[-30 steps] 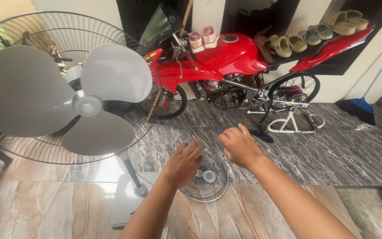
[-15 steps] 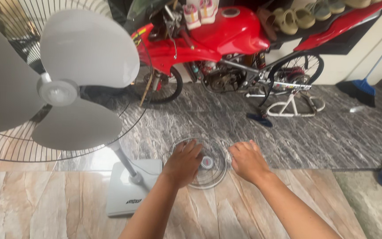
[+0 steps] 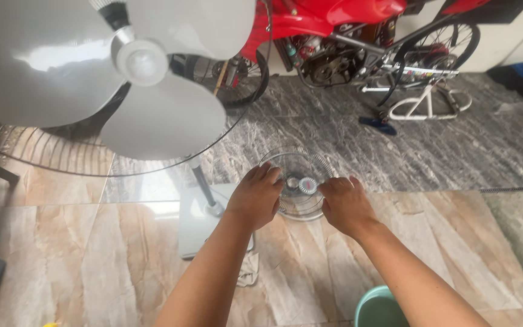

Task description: The person reassembles a standing electric fan by attaching the fan blades to the motor shaft, securing them with a nut, and then fitting the front and rear wire cages. The person uses hands to align and tighten components without additional tools.

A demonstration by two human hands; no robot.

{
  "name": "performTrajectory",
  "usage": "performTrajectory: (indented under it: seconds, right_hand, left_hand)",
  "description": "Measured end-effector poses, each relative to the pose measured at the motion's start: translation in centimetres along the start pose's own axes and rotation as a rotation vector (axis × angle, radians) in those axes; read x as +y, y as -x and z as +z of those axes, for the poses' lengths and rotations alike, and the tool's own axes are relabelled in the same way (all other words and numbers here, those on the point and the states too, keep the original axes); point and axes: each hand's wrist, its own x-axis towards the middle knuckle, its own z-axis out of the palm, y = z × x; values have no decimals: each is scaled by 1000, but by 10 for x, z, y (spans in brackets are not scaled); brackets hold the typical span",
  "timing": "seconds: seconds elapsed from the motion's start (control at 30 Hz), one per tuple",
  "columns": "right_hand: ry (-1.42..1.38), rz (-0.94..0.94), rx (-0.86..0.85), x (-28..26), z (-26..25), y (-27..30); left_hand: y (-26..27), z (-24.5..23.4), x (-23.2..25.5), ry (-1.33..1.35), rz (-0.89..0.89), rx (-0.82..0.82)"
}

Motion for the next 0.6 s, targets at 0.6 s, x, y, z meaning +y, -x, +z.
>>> performTrajectory:
  seconds: [0.6]
  right_hand:
    - [-27,76,-222,4,137,-10]
  left_hand:
    - [27,152,-36,47,-93,3]
